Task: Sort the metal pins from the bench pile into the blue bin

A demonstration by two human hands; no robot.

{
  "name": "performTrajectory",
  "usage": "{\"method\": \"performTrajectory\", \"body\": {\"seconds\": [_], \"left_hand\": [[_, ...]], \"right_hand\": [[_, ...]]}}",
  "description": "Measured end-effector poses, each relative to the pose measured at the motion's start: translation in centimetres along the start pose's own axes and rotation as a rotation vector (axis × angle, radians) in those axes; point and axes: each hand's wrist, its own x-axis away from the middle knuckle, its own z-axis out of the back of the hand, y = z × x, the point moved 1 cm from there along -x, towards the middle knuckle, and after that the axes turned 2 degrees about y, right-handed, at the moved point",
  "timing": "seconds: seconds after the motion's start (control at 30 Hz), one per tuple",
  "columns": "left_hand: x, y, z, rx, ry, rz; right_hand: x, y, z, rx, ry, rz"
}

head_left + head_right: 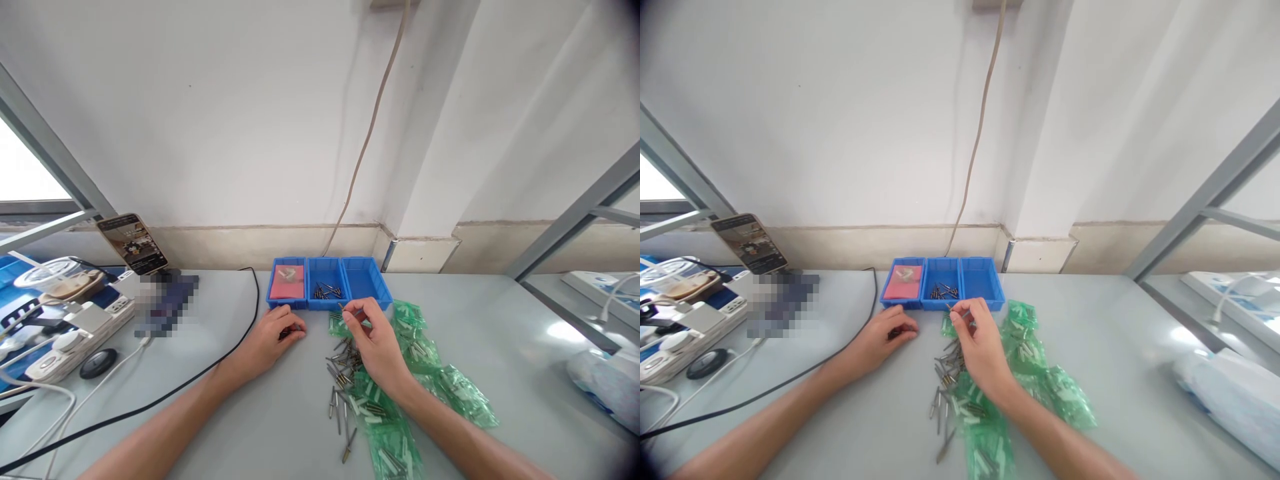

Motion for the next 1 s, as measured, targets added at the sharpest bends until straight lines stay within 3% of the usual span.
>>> {"method": "performTrajectory", "body": {"seconds": [0.67, 1.0], "left_hand": [[-0.02, -0.32, -0.32, -0.067, -0.002, -0.052], [0.06, 0.23, -0.28, -0.11, 0.002, -0.081]], "right_hand": [[0.1, -0.36, 0.03, -0.019, -0.094, -0.01], [0.26, -0.5, 0.14, 0.052, -0.072, -0.001]]}}
